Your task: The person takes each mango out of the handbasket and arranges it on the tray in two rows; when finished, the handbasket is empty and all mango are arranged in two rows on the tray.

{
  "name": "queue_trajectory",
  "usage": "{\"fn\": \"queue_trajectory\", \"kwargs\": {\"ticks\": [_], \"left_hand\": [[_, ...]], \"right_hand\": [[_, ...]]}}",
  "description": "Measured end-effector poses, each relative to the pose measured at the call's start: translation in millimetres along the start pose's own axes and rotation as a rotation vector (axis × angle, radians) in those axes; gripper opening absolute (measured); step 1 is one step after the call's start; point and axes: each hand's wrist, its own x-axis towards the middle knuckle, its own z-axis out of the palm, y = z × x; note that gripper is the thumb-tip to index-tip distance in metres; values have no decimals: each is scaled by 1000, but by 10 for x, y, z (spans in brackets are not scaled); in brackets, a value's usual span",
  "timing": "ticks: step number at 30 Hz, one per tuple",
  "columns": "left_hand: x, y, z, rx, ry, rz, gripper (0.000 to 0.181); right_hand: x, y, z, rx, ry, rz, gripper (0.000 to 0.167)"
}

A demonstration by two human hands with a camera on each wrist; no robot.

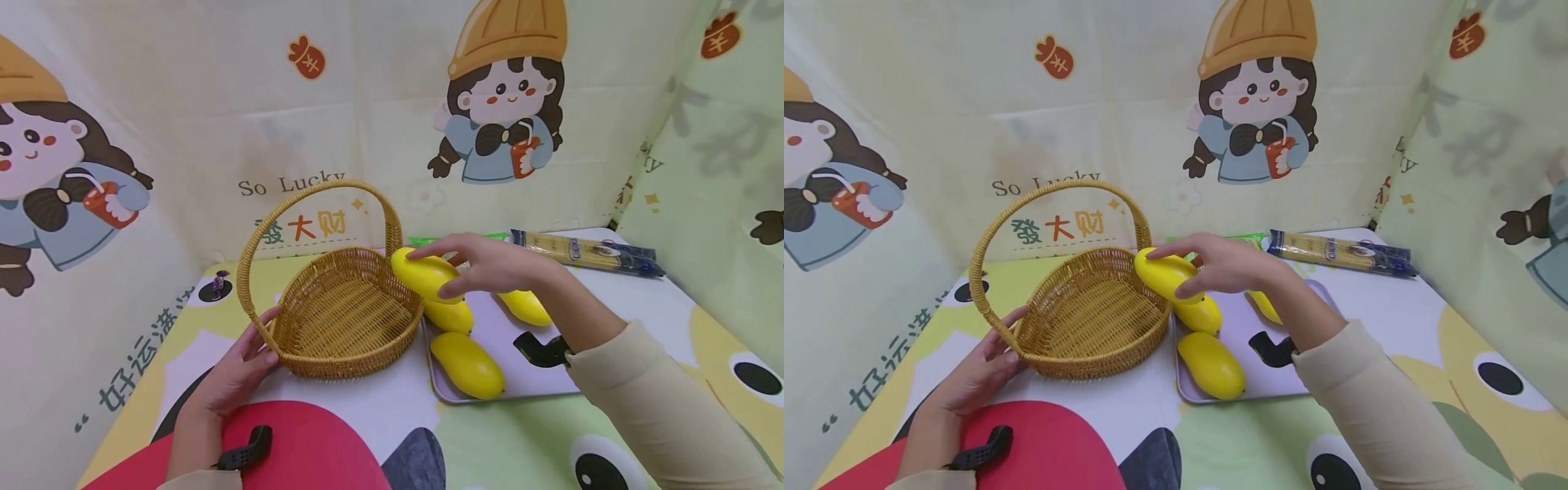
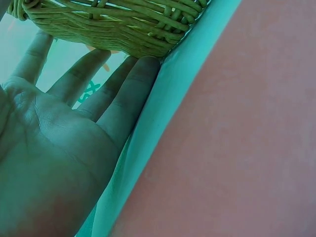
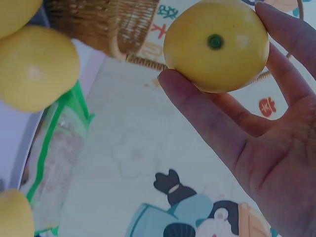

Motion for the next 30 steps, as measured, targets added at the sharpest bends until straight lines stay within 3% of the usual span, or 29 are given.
{"fn": "queue_trajectory", "kwargs": {"ticks": [4, 12, 23, 30], "left_hand": [[-4, -5, -5, -6, 1, 3, 70], [0, 8, -13, 15, 11, -18, 70], [4, -17, -14, -23, 29, -34, 72], [7, -2, -5, -24, 26, -41, 72]], "right_hand": [[-143, 82, -24, -18, 30, 26, 58], [-422, 265, -61, -37, 92, 4, 57], [-822, 430, -53, -124, 185, 66, 59], [-1022, 606, 24, -82, 202, 81, 61]]}}
